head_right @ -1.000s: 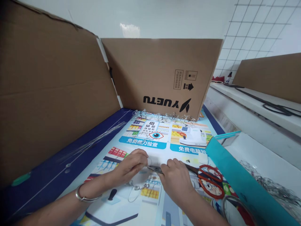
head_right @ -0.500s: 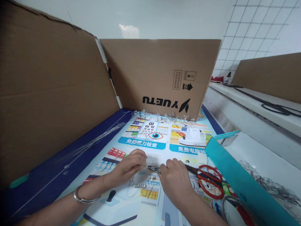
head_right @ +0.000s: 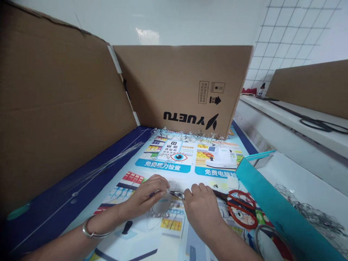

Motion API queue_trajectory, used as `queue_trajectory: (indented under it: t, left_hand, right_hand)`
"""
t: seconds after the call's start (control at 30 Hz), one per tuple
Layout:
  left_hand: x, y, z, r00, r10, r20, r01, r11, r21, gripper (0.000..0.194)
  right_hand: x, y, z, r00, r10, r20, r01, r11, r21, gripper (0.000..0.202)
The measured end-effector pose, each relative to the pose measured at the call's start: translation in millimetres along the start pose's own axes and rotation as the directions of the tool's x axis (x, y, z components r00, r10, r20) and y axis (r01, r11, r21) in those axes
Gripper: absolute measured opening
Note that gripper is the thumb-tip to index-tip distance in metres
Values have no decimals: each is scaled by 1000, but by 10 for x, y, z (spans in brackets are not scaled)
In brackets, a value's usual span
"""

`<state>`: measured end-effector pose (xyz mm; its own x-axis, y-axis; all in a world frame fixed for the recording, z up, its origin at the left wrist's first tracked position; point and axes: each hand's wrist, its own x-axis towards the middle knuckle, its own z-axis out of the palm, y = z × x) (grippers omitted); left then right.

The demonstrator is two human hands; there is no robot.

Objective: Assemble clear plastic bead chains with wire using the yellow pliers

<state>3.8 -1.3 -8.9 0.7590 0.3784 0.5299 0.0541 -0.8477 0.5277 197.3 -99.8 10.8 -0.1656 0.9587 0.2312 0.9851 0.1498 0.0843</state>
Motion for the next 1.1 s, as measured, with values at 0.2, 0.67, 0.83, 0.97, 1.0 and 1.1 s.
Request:
queue_trajectory:
  t: [0.2,0.67,0.83,0.97,1.0,1.1]
  left_hand:
    - [9,11,5,1000,16,-4,-16,1000,11,10]
    - [8,15,13,1000,3,9,-3,1000,-4,13]
    - [5,18,16,1000,2,4,-2,1000,3,12]
    - [10,19,21,1000,12,0,-12,1000,11,14]
    - [11,19,22,1000,13,0,-13,1000,11,14]
    - [14,18,22,1000,14,5,-14,1000,5,13]
  right_hand:
    - [-4,-8,-18,1000,-3,13,3,1000,-13,7]
    - [0,-8,-54,999,-11,43,11,1000,9,7]
    - [-7,-2,-59,998,-32,45,32,999,-5,8]
    - [-10,1,-66,997,-45,57,46,999,-4,9]
    - [-9,1,-66,997,-45,59,45,999,-5,9]
    - [-2,1,-63,997,-33,67,33,999,-3,8]
